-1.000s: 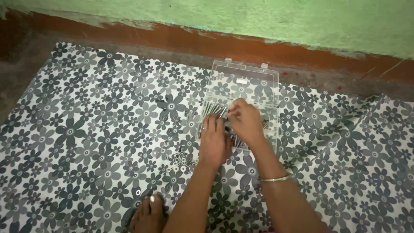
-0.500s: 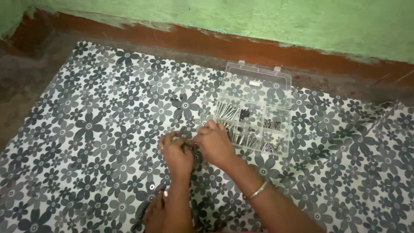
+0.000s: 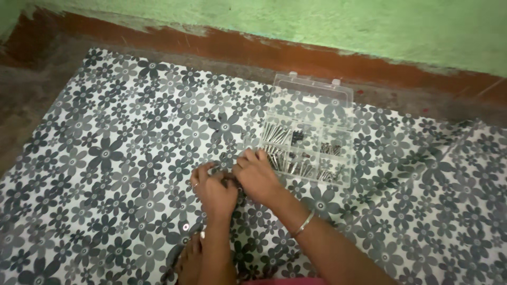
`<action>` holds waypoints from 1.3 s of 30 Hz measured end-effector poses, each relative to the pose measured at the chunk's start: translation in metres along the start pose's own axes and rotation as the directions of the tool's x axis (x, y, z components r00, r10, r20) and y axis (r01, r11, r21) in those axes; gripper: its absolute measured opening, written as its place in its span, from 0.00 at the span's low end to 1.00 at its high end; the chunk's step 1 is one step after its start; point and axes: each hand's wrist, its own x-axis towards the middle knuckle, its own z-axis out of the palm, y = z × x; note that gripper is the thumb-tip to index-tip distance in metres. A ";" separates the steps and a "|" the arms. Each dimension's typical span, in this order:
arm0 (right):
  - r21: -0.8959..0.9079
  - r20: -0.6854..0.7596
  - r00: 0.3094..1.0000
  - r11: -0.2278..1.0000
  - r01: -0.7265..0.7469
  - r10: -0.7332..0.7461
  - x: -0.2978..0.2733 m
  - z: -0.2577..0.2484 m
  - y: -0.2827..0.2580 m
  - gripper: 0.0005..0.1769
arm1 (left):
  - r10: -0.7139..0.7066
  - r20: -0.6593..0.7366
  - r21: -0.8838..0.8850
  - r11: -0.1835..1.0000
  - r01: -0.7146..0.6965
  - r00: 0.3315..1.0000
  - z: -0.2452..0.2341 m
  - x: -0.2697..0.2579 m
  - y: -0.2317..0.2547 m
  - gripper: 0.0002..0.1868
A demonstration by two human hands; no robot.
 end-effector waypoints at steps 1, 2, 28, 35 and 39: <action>0.077 -0.007 0.996 0.994 -0.083 0.084 -0.001 -0.003 0.001 0.05 | -0.023 0.010 -0.033 0.999 0.024 1.000 -0.001 0.002 0.003 0.05; 0.153 -0.008 0.986 0.974 -0.165 0.168 -0.001 -0.007 0.001 0.05 | -0.046 0.020 -0.065 0.997 0.048 0.999 -0.003 0.005 0.007 0.06; 0.910 -0.101 0.565 0.306 -0.281 0.819 -0.080 -0.081 0.038 0.11 | 0.068 0.174 -0.428 0.904 0.013 0.982 -0.015 0.007 0.153 0.06; 0.968 -0.080 0.601 0.206 -0.144 0.796 -0.075 -0.083 0.052 0.11 | 0.048 0.209 -0.447 0.893 0.052 0.977 -0.012 0.009 0.157 0.07; 0.942 -0.094 0.618 0.271 -0.198 0.781 -0.071 -0.085 0.056 0.09 | 0.039 0.179 -0.501 0.863 0.057 0.983 -0.008 0.007 0.153 0.09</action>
